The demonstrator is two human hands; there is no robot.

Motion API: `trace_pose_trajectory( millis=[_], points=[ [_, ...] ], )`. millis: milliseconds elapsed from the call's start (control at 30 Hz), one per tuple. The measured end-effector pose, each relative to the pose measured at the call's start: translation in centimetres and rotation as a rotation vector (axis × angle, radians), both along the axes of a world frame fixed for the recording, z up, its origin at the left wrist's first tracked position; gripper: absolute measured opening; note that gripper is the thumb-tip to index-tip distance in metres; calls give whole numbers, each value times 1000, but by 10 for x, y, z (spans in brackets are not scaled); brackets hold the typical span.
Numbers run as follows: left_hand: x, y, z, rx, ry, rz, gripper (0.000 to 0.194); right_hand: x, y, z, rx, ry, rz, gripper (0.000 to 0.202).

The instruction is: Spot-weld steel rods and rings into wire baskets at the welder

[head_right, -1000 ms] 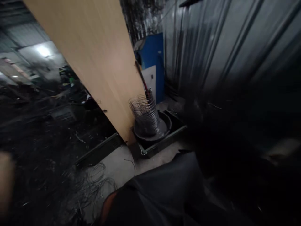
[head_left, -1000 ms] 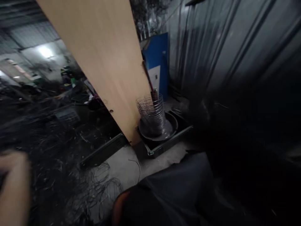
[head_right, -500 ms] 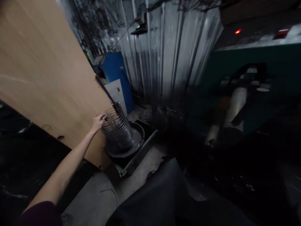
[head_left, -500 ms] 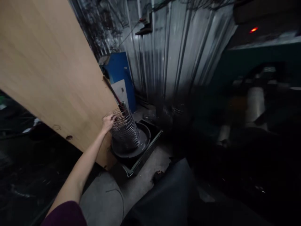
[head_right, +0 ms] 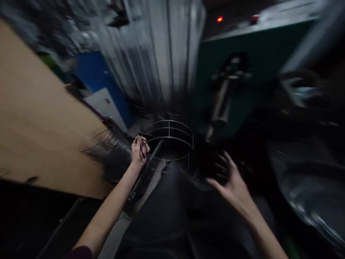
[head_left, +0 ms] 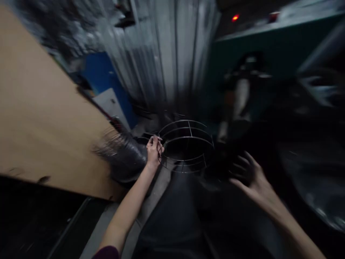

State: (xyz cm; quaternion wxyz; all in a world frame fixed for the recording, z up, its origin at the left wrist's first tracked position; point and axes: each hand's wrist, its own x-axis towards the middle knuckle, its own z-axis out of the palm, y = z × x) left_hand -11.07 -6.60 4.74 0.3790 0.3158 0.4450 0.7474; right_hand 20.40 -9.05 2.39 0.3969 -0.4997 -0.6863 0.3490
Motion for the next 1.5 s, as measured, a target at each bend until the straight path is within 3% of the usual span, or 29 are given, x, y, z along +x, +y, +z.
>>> trace_pose_trajectory(
  millis=[100, 200, 267, 400, 467, 533, 600, 633, 700, 767, 867, 967, 1067, 1167, 1300, 1500],
  points=[
    [62, -4, -58, -127, 1, -205, 48, 23, -16, -1, -186, 98, 83, 98],
    [83, -12, -98, -262, 297, -340, 58, 45, -28, -23, -217, 48, 59, 95],
    [87, -13, -115, -340, 563, -480, 64, 58, -39, -45, -206, -67, 17, 92],
    [96, -24, -128, -78, 857, -797, 92, 68, -61, -74, -244, -360, -28, 93],
    [105, -33, -127, 13, 1042, -915, 100, 73, -63, -76, -268, -419, -32, 98],
    [115, -38, -123, -17, 1231, -891, 97, 88, -58, -71, -303, -410, 31, 97],
    [125, -36, -115, -63, 1360, -830, 89, 118, -46, -64, -319, -367, 78, 84],
    [129, -33, -108, -55, 1400, -826, 86, 138, -39, -61, -321, -377, 30, 71],
    [136, -24, -91, 31, 1463, -877, 83, 182, -21, -62, -384, -540, -212, 47],
    [142, -15, -75, 130, 1525, -942, 81, 222, -1, -70, -530, -781, -468, 42],
    [146, -9, -63, 187, 1592, -963, 83, 258, 29, -94, -742, -922, -545, 38],
    [143, -14, -68, 199, 1627, -855, 88, 266, 49, -115, -840, -934, -508, 34],
    [134, -22, -74, 206, 1599, -736, 83, 270, 51, -123, -842, -936, -508, 35],
    [126, -25, -69, 229, 1520, -649, 71, 280, 43, -115, -805, -921, -569, 38],
    [138, -22, -48, 338, 1416, -600, 55, 288, 31, -99, -725, -874, -680, 39],
    [180, -31, -18, 452, 1286, -723, 42, 289, 25, -72, -588, -657, -859, 36]
  ],
)
